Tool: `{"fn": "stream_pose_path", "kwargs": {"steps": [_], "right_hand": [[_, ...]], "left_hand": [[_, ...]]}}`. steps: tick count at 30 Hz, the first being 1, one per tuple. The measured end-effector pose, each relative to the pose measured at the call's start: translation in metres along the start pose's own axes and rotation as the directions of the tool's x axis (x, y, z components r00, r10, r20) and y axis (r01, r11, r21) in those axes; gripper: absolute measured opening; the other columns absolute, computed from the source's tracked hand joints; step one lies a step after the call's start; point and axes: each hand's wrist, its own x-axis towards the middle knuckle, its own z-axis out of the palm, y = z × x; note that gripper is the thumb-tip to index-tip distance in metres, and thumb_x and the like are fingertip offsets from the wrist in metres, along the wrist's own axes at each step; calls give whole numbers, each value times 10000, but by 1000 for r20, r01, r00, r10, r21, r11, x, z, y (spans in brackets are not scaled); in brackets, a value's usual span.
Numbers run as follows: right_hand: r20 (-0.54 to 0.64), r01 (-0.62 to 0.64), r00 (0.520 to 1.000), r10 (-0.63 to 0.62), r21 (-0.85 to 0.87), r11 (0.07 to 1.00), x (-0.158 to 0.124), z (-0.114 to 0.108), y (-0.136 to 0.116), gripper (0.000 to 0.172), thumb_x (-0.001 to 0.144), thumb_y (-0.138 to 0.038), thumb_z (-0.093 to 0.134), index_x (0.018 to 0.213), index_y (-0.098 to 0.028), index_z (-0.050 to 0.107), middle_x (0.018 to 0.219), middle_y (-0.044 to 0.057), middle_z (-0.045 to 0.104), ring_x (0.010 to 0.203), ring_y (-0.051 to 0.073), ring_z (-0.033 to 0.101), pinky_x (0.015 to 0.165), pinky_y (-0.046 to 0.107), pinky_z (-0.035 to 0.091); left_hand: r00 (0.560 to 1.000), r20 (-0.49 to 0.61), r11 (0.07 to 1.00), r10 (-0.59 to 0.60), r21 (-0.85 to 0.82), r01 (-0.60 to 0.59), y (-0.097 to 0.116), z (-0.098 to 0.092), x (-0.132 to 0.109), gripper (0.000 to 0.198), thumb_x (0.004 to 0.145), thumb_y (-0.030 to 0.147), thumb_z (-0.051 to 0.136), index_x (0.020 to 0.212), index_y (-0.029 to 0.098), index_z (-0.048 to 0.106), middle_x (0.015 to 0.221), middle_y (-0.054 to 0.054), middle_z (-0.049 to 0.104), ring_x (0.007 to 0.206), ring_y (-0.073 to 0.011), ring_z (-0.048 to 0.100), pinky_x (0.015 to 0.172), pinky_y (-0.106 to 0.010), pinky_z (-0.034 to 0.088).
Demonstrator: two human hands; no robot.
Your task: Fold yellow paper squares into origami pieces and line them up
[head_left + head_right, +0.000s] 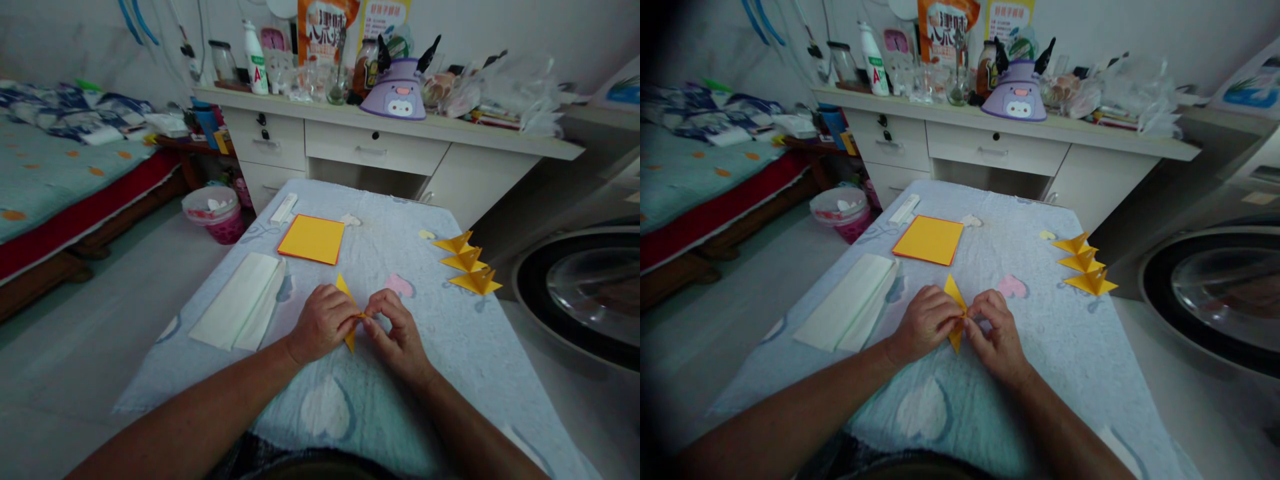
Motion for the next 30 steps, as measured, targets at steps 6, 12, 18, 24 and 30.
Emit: {"fn": "stream_pose_path", "kwargs": {"steps": [6, 12, 18, 24, 30], "right_hand": [[18, -73, 997, 71, 152, 986, 1, 0, 5, 134, 898, -284, 550, 785, -222, 586, 824, 27, 531, 810, 188, 527, 742, 328, 426], [97, -234, 972, 213, 350, 907, 3, 1, 11, 178, 860, -350, 576, 740, -220, 560, 795, 14, 492, 776, 181, 495, 716, 301, 408], [203, -363, 932, 300, 496, 789, 0, 2, 20, 158, 834, -346, 605, 750, -217, 572, 781, 1, 488, 742, 167, 462, 706, 286, 386], [264, -448, 894, 362, 577, 683, 1, 1, 21, 147, 802, -331, 663, 748, -205, 608, 759, -6, 500, 722, 156, 443, 697, 276, 349], [308, -491, 870, 386, 625, 607, 1, 0, 19, 165, 783, -336, 687, 737, -200, 605, 754, -7, 508, 725, 151, 433, 698, 267, 328]], "left_hand": [[999, -47, 998, 8, -62, -11, 3, -1, 2, 119, 908, 231, 572, 841, 186, 659, 806, -28, 692, 799, -175, 571, 773, -338, 420], [997, -64, 987, 50, -152, -59, 4, -2, 4, 150, 926, 253, 563, 834, 177, 653, 789, -24, 695, 770, -157, 576, 753, -308, 433], [996, -93, 968, 13, -246, -36, 5, -3, 5, 86, 899, 208, 599, 837, 170, 647, 782, -21, 691, 767, -150, 579, 751, -293, 439], [994, -65, 927, -89, -371, 58, 5, -3, 6, 88, 879, 236, 633, 815, 185, 664, 785, -18, 708, 772, -154, 598, 781, -308, 448], [995, -31, 895, -100, -440, 76, 4, -1, 7, 61, 863, 212, 648, 810, 186, 666, 780, -19, 700, 783, -162, 597, 775, -308, 447]]}}
